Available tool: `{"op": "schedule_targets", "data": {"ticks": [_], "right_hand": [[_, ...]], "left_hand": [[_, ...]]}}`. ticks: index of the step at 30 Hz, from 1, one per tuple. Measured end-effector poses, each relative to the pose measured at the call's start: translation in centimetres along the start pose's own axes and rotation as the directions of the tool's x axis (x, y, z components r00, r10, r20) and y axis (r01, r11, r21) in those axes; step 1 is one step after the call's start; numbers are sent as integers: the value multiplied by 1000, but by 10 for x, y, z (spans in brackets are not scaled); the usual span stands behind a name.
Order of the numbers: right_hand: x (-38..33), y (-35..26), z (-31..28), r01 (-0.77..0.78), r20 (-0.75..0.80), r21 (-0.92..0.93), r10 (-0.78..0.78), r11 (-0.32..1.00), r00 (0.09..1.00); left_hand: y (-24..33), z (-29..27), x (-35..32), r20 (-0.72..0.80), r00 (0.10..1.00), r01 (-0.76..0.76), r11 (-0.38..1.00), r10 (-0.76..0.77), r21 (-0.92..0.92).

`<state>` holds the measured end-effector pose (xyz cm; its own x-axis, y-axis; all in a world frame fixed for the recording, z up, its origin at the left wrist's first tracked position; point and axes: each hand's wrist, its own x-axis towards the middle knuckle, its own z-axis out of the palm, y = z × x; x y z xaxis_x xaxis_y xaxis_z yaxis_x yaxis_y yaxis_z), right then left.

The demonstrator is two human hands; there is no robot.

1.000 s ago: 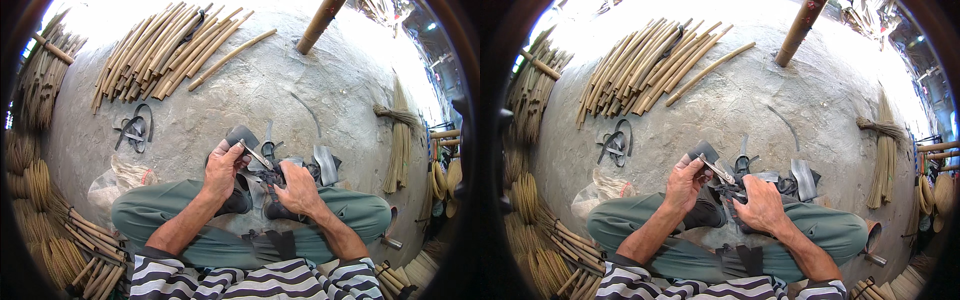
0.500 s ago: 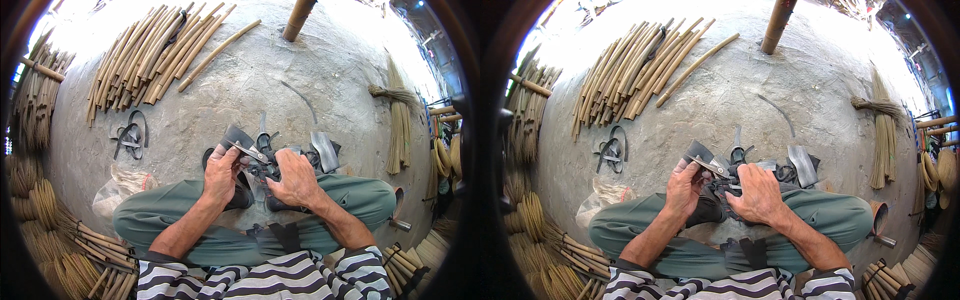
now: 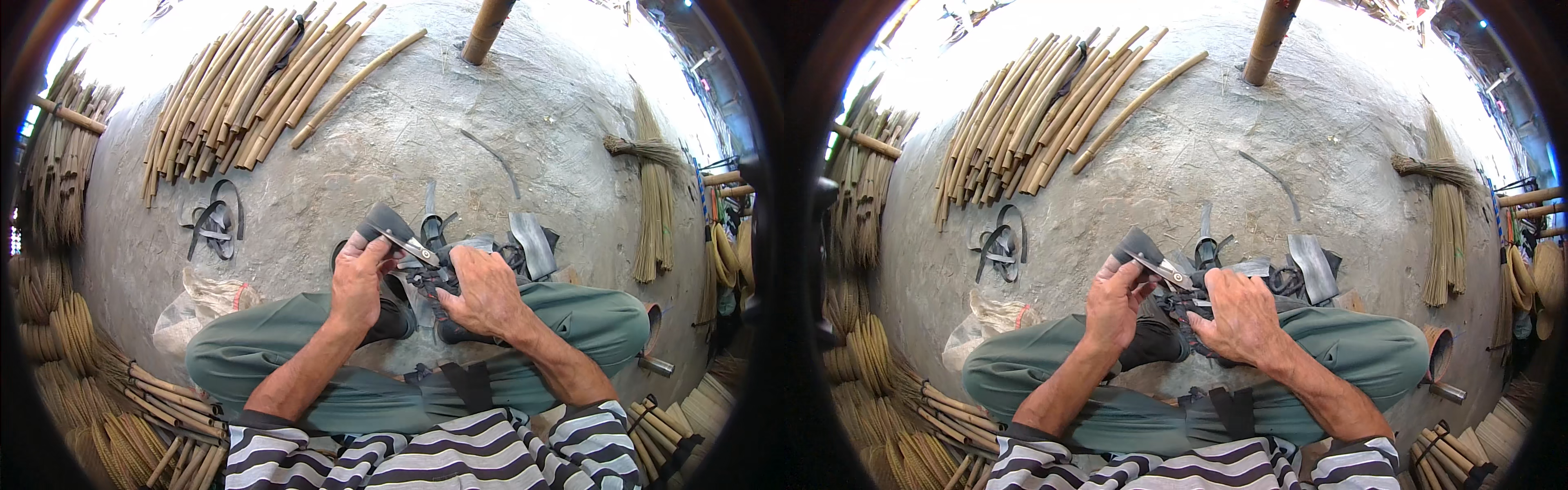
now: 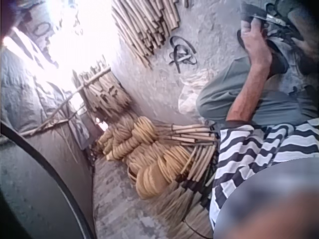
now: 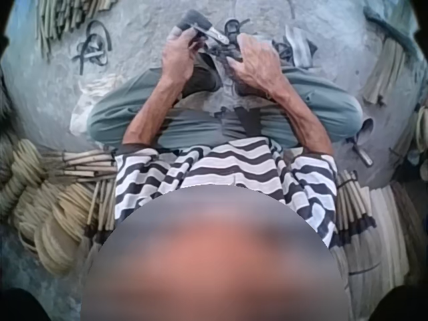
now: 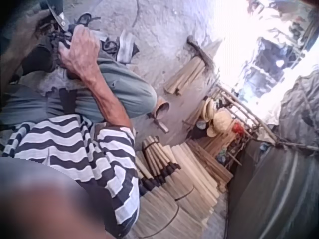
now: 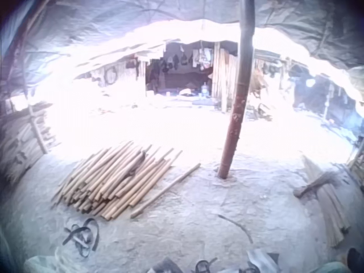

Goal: The person sits cross-legged on the floor and uses large shears to cut a black rubber sheet into smaller pieces. The person repeatedly repositions the rubber and trims the edges, accumulating cut pieces on the floor.

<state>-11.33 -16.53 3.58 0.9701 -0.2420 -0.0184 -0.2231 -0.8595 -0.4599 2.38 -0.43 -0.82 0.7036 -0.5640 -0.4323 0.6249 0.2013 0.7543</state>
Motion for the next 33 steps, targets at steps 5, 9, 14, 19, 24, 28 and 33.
{"op": "schedule_targets", "data": {"ticks": [5,9,14,19,24,28,33], "right_hand": [[0,-1,-4,-9,-3,-29,9,1000,1000],[0,-7,-11,-201,257,29,187,979,948],[0,-4,-6,-163,242,44,148,986,959],[-2,3,3,28,-28,-55,-29,998,999],[-3,-1,-4,-61,113,5,60,998,992],[-3,-6,-8,-171,255,47,153,984,955],[-3,-2,-4,-93,191,30,85,995,978]], "left_hand": [[-6,7,-8,8,1000,-4,994,3,112],[-3,7,-5,-78,995,63,996,-59,58],[0,6,-2,-96,992,71,993,-81,-97],[-8,8,-7,-37,999,8,997,-5,74],[-7,8,-7,-27,1000,-8,999,9,54],[-2,9,-6,-50,997,65,998,-65,-3],[1,8,-4,-73,994,69,993,-75,-92]]}}
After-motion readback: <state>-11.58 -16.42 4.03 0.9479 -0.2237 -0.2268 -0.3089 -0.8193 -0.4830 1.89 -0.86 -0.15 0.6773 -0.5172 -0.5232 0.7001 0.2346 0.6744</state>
